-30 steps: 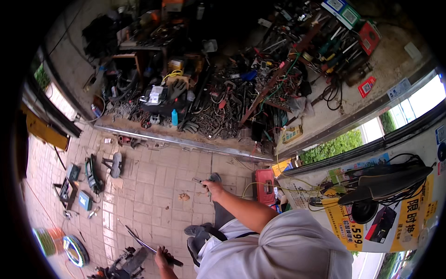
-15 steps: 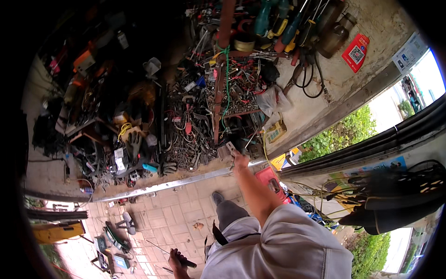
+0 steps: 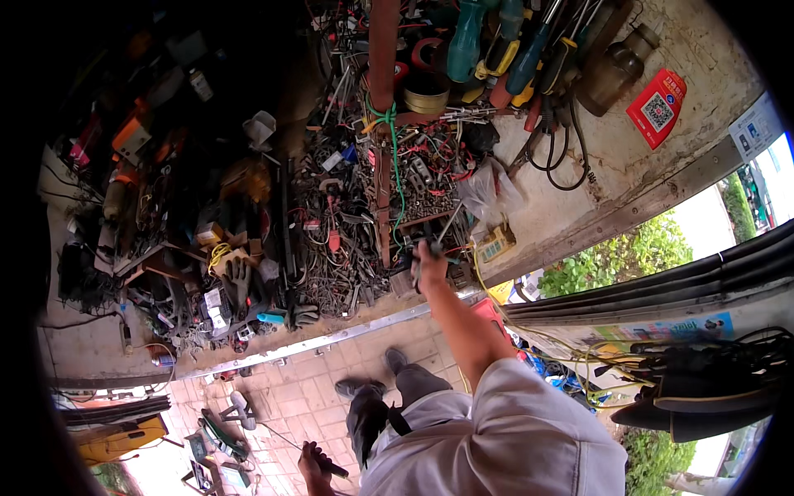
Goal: The person manipulates various components of an electric scooter, including wires, a battery, and plastic body parts, using their hands and a screwdriver. They pick up and move wires near a workbench, brush off a plastic fender, and pick up a battery from the ground.
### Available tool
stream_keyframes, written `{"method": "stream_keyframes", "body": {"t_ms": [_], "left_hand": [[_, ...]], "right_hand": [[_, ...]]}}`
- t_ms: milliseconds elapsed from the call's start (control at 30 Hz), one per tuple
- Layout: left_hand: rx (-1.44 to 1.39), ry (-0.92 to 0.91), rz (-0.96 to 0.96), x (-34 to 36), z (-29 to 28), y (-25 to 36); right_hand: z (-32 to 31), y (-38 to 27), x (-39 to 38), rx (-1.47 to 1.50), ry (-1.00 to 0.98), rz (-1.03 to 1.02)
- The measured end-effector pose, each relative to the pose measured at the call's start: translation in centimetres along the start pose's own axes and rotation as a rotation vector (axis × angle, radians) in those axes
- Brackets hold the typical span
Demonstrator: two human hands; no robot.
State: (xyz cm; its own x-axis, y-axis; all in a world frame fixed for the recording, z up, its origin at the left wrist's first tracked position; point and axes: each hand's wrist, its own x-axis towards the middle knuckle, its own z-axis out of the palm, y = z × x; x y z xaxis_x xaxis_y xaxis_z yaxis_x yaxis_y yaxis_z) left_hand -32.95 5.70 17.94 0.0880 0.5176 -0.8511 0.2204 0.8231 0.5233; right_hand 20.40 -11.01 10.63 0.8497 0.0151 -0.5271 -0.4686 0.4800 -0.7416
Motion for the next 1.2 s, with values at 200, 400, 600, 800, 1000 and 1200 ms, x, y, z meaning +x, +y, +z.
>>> {"method": "stream_keyframes", "body": {"t_ms": [200, 400, 600, 800, 1000, 1200], "left_hand": [[0.045, -0.072, -0.107, 4.7, -0.2, 0.0], [0.115, -0.193, -0.065, 6.9, 2.2, 2.8], [0.237, -0.223, -0.020, 6.8, 4.9, 4.9], [0.245, -0.196, -0.053, 5.4, 5.7, 4.2], [0.224, -0.113, -0.125, 3.6, 1.6, 1.0], [0.041, -0.128, -0.159, 2.8, 1.5, 0.3]], "right_hand": [[-5.9, 2.6, -7.3, -0.478, 0.041, -0.217], [-6.8, 0.9, -6.1, -0.694, 0.135, -0.515], [-9.6, 4.1, -8.1, -1.071, 0.138, -0.453], [-16.7, 11.1, -7.8, -1.248, 0.140, 0.171], [-13.7, 10.4, -0.2, -1.309, 0.213, -0.007], [-3.6, 3.6, 11.2, -1.623, 0.160, -0.547]]}}
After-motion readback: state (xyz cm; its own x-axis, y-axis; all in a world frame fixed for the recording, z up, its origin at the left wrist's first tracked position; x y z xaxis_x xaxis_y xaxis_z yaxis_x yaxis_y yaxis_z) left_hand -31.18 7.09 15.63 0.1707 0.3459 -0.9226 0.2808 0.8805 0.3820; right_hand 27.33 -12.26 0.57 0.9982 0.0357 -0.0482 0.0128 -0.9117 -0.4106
